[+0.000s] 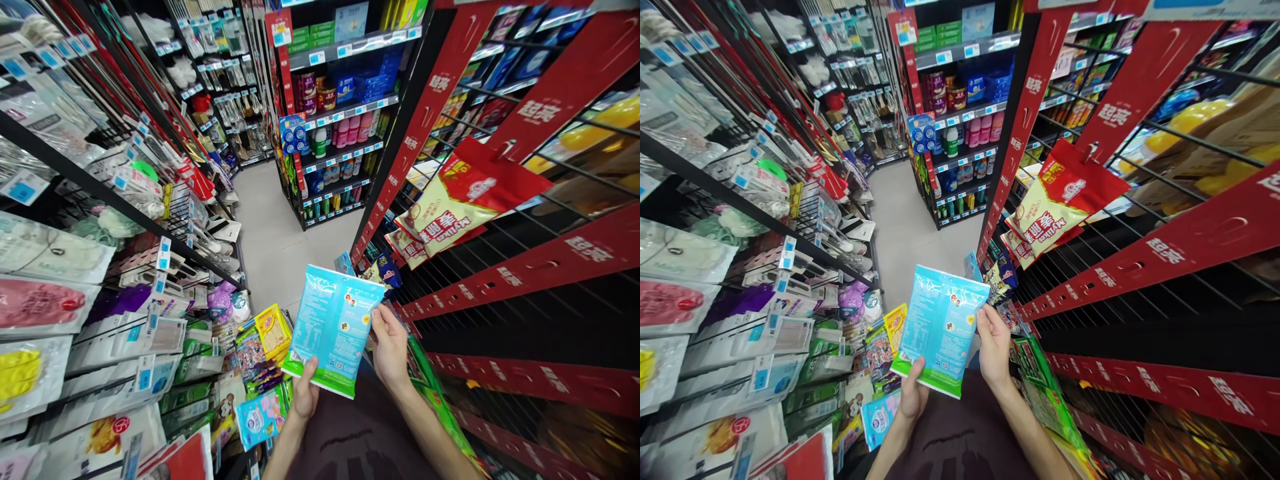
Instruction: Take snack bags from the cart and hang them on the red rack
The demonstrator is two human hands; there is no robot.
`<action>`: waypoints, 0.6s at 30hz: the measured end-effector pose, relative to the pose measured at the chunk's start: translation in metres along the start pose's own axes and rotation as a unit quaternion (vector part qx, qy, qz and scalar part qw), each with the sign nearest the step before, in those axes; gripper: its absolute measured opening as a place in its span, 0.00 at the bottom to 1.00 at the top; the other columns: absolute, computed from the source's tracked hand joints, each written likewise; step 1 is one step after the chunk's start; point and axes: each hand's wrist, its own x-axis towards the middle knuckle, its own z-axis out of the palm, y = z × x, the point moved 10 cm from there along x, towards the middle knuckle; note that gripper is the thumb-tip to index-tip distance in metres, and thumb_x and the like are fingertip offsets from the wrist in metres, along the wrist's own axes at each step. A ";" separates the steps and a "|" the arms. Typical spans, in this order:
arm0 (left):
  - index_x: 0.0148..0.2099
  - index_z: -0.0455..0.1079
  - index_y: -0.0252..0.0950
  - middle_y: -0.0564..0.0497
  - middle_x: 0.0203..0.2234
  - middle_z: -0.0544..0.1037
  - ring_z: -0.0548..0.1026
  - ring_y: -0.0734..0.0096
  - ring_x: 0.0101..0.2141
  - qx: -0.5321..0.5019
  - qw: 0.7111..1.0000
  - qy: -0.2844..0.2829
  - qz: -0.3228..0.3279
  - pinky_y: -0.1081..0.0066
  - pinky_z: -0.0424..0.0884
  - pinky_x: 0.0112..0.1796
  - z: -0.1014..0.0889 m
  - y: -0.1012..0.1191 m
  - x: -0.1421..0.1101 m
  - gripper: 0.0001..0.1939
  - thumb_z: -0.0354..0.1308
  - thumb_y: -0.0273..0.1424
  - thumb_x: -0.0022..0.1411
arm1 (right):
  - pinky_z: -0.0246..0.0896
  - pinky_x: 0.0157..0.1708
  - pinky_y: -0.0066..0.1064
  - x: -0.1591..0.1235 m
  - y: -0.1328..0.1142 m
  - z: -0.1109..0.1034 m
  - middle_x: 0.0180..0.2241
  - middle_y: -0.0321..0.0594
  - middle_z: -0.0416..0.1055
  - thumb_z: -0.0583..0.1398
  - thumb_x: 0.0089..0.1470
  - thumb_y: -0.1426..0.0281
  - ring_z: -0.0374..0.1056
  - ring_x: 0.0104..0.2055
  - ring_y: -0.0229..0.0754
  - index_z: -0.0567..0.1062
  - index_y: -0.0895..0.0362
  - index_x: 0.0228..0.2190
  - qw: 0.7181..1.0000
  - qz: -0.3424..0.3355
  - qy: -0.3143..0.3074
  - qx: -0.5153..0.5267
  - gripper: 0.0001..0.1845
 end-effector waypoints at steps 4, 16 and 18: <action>0.59 0.65 0.37 0.44 0.51 0.74 0.68 0.51 0.56 -0.002 1.000 -0.003 0.013 0.54 0.60 0.58 -0.001 0.002 0.002 0.35 0.67 0.38 0.50 | 0.60 0.31 0.29 0.000 0.000 0.001 0.32 0.37 0.73 0.59 0.57 0.60 0.65 0.31 0.39 0.74 0.55 0.40 1.000 0.003 -0.002 -0.004 0.14; 0.59 0.65 0.37 0.44 0.52 0.74 0.68 0.50 0.55 -0.006 1.000 0.008 0.017 0.53 0.62 0.57 -0.003 0.003 0.003 0.34 0.67 0.38 0.50 | 0.60 0.29 0.29 0.004 0.003 0.003 0.32 0.39 0.72 0.59 0.56 0.58 0.63 0.30 0.39 0.74 0.55 0.40 1.000 0.008 -0.007 -0.025 0.15; 0.59 0.65 0.38 0.44 0.52 0.74 0.68 0.51 0.55 -0.007 1.000 0.008 0.020 0.54 0.62 0.57 -0.003 0.003 0.004 0.34 0.67 0.37 0.50 | 0.60 0.28 0.29 0.004 0.003 0.003 0.32 0.39 0.72 0.59 0.56 0.58 0.63 0.29 0.39 0.74 0.55 0.39 1.000 0.009 -0.007 -0.022 0.15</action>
